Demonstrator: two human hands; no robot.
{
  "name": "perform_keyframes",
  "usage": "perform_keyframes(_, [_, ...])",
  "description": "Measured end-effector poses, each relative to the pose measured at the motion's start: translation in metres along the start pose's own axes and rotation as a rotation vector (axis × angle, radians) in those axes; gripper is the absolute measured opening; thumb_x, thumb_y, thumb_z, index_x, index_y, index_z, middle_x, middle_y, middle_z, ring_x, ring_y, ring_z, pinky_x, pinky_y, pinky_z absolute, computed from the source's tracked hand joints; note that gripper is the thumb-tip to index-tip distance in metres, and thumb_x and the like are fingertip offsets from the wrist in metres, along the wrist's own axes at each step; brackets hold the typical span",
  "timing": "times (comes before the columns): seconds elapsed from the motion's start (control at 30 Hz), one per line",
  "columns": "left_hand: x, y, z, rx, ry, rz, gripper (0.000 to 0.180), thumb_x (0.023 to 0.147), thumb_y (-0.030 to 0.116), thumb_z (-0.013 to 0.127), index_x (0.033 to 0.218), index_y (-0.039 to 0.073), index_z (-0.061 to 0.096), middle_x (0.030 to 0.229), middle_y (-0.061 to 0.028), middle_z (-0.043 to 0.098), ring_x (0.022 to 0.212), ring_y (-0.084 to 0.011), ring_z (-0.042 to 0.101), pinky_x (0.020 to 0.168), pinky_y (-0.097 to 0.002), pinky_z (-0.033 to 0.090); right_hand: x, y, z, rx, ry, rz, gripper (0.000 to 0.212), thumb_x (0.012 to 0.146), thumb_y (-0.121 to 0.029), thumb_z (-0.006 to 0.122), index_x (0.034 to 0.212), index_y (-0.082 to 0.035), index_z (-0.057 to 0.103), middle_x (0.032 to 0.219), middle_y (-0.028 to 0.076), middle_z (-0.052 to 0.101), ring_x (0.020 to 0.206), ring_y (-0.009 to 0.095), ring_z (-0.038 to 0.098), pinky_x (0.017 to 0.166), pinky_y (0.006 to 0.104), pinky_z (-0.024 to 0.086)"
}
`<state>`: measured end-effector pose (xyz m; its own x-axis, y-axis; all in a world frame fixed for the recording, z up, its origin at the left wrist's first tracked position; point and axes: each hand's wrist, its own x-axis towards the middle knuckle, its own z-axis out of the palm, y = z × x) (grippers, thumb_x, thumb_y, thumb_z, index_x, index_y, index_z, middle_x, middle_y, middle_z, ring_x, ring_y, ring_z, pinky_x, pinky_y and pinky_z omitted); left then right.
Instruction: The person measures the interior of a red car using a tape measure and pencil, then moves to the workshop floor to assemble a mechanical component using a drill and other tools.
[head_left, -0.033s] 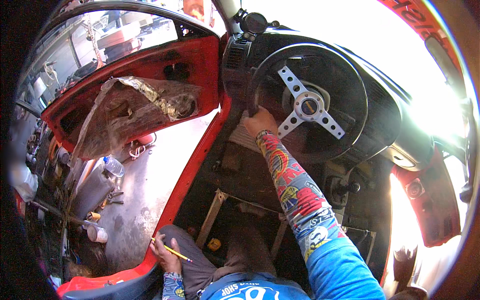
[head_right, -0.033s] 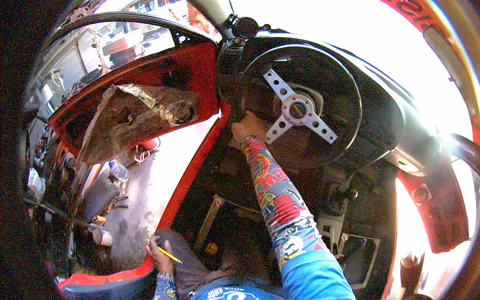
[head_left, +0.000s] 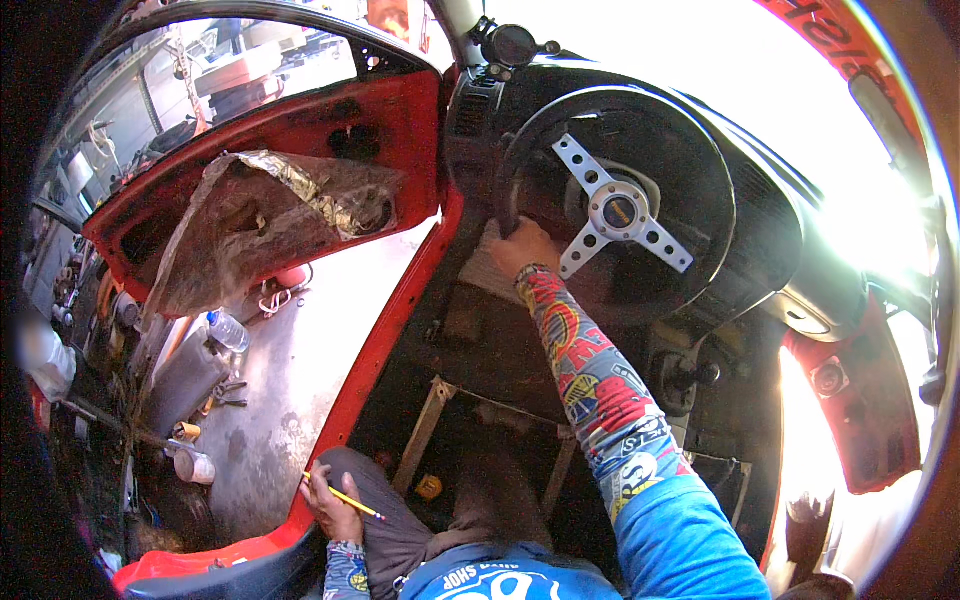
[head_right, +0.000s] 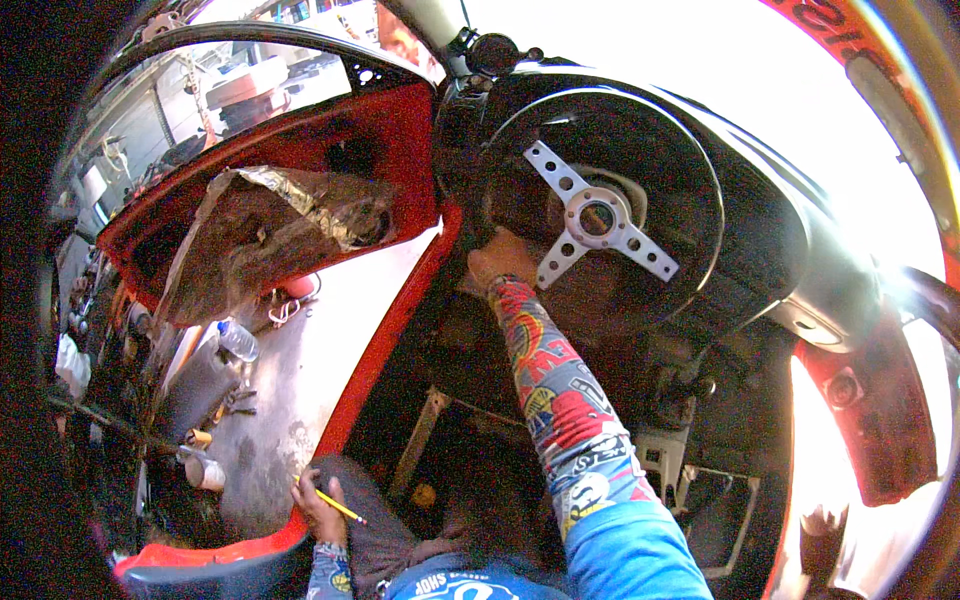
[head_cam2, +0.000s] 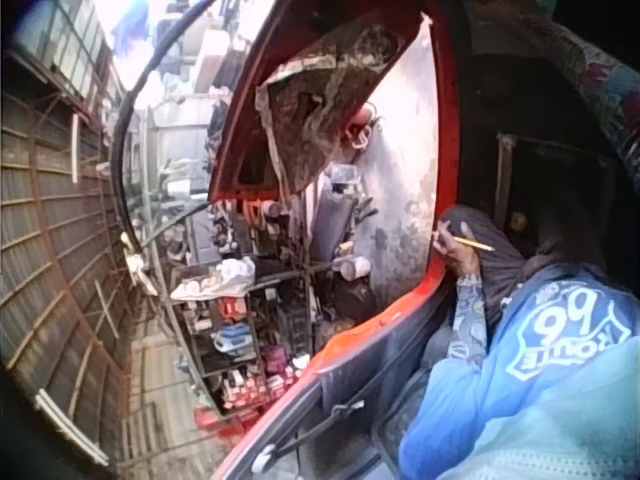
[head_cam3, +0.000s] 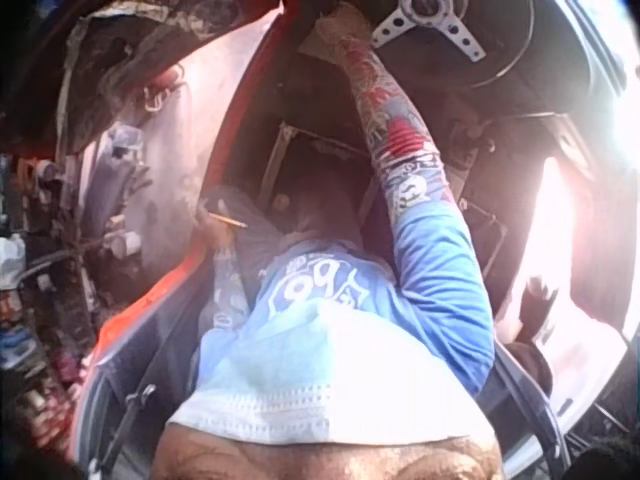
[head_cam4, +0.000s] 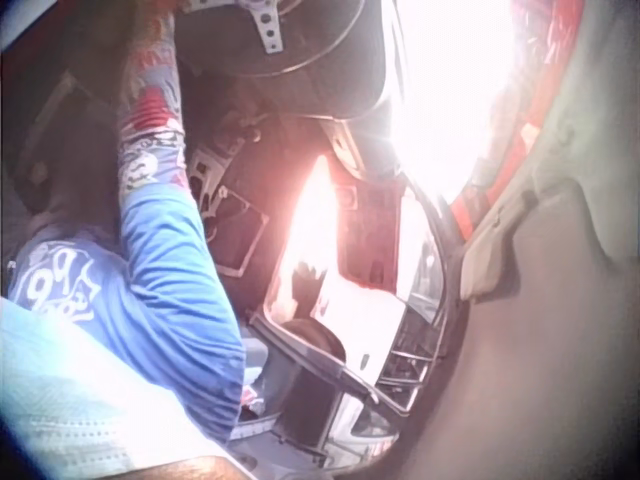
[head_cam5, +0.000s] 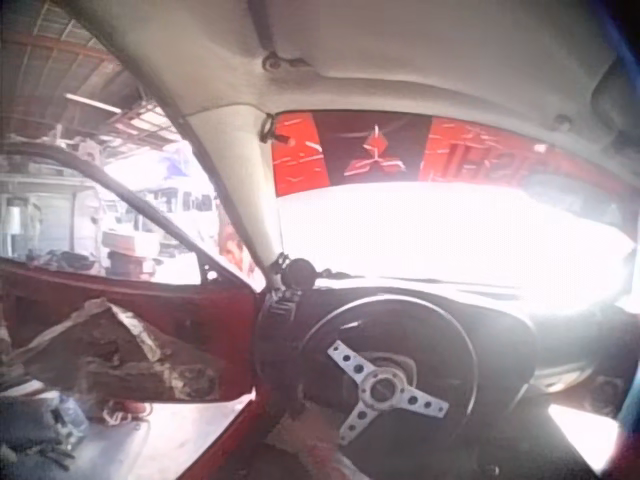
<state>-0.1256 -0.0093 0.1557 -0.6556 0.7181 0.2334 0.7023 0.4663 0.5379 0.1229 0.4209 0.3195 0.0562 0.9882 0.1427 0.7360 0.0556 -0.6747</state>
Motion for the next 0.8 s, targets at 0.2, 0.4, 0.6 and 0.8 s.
perform_keyframes(0.2, [0.014, -0.008, 0.008, 0.018, 0.024, 0.054, 0.035, 0.089, 0.018, 0.071, 0.116, 0.0, 0.057, 0.116, -0.0233, 0.064, 0.115, -0.043, 0.053, 0.101, -0.0517, 0.041, -0.04, 0.027, -0.037, -0.247, -0.062, -0.122, 0.046, 0.082, -0.033, 0.07, 0.121, -0.011, 0.07, 0.115, 0.02, 0.073, 0.111, 0.039, 0.069, 0.097, 0.0505, 0.054])
perform_keyframes(0.4, [0.012, -0.021, -0.005, 0.06, 0.061, 0.029, 0.032, 0.09, 0.019, 0.071, 0.114, 0.001, 0.058, 0.111, -0.0228, 0.065, 0.112, -0.0427, 0.054, 0.098, -0.0515, 0.041, -0.038, 0.039, -0.035, -0.45, -0.11, -0.084, 0.043, 0.081, -0.032, 0.071, 0.121, -0.014, 0.07, 0.116, 0.019, 0.073, 0.111, 0.038, 0.069, 0.095, 0.0504, 0.056])
perform_keyframes(0.6, [0.016, -0.045, -0.008, 0.149, 0.055, -0.011, 0.033, 0.09, 0.022, 0.072, 0.114, 0.004, 0.059, 0.111, -0.0217, 0.065, 0.113, -0.0424, 0.054, 0.097, -0.0531, 0.042, -0.034, 0.044, -0.031, -0.434, -0.101, -0.113, 0.048, 0.079, -0.033, 0.072, 0.125, -0.017, 0.07, 0.116, 0.018, 0.073, 0.111, 0.038, 0.069, 0.095, 0.0506, 0.055])
perform_keyframes(0.8, [0.032, -0.054, 0.003, 0.186, -0.057, -0.051, 0.039, 0.087, 0.026, 0.075, 0.117, 0.006, 0.059, 0.116, -0.0201, 0.062, 0.117, -0.0403, 0.053, 0.097, -0.0556, 0.043, -0.041, 0.039, -0.03, -0.389, -0.041, -0.103, 0.049, 0.08, -0.037, 0.071, 0.124, -0.017, 0.07, 0.118, 0.017, 0.073, 0.112, 0.038, 0.069, 0.097, 0.0497, 0.054])
